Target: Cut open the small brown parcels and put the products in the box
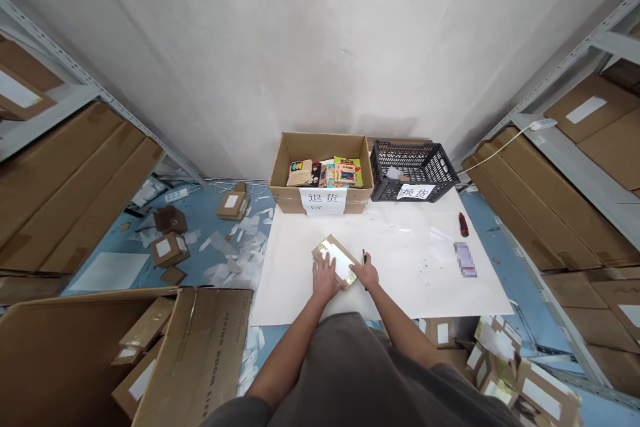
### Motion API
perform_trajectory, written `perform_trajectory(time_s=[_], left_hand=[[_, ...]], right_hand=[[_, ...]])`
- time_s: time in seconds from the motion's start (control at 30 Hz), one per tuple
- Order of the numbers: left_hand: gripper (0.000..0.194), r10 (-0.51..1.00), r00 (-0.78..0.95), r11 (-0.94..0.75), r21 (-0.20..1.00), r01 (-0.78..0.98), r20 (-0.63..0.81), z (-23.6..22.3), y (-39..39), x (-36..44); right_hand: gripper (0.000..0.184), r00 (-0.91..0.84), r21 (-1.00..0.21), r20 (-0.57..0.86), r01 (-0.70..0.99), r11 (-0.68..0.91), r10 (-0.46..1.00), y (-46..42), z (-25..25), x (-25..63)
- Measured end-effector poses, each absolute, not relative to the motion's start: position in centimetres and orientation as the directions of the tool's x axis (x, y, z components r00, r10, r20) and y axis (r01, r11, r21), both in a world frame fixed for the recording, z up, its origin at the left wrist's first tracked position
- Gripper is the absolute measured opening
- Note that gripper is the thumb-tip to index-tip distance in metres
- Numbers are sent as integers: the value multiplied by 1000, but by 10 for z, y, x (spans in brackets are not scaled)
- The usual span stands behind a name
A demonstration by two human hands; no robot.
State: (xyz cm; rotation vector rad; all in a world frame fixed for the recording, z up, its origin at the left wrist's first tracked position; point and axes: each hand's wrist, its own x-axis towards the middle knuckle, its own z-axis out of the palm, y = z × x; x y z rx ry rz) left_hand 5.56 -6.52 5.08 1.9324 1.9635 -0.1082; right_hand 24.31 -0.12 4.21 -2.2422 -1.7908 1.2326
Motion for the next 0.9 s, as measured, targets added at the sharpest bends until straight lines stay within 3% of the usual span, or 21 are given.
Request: perform_trajectory(time_s=[0.1, 0.17, 0.23, 0.37, 0.47, 0.6, 0.7, 0.8, 0.9], left_hand=[[72, 884, 349, -250, 315, 915, -312, 58, -56, 51], [74, 855, 400, -303, 308, 902, -331, 65, -45, 48], [73, 861, 380, -303, 259, 917, -339, 72, -35, 49], [51, 901, 273, -213, 203, 956, -338, 74, -28, 55], [54, 921, 176, -108, 206, 973, -348, 67, -36, 58], [60, 894, 113, -15, 223, 975, -434, 60, -41, 58], [60, 890, 79, 31, 232, 972, -450, 61, -34, 59], [60, 888, 61, 52, 231, 972, -455, 64, -26, 61], [61, 875, 59, 56, 222, 973, -481, 66, -21, 62]], right_hand=[[99, 22, -443, -566, 835, -326, 824, 4, 34, 242], [96, -3, -434, -533, 859, -271, 846, 8, 32, 243], [92, -30, -430, -511, 874, -225, 859, 13, 33, 241], [91, -82, -428, -504, 889, -165, 860, 32, 38, 227], [90, -165, -480, -482, 871, -102, 860, 42, 40, 225], [61, -243, -648, -441, 752, -119, 864, 35, 37, 252], [47, -396, -742, -500, 654, -146, 770, 23, 37, 289], [40, -524, -716, -596, 690, -107, 609, 23, 43, 315], [32, -506, -617, -631, 787, 13, 588, 33, 54, 315]])
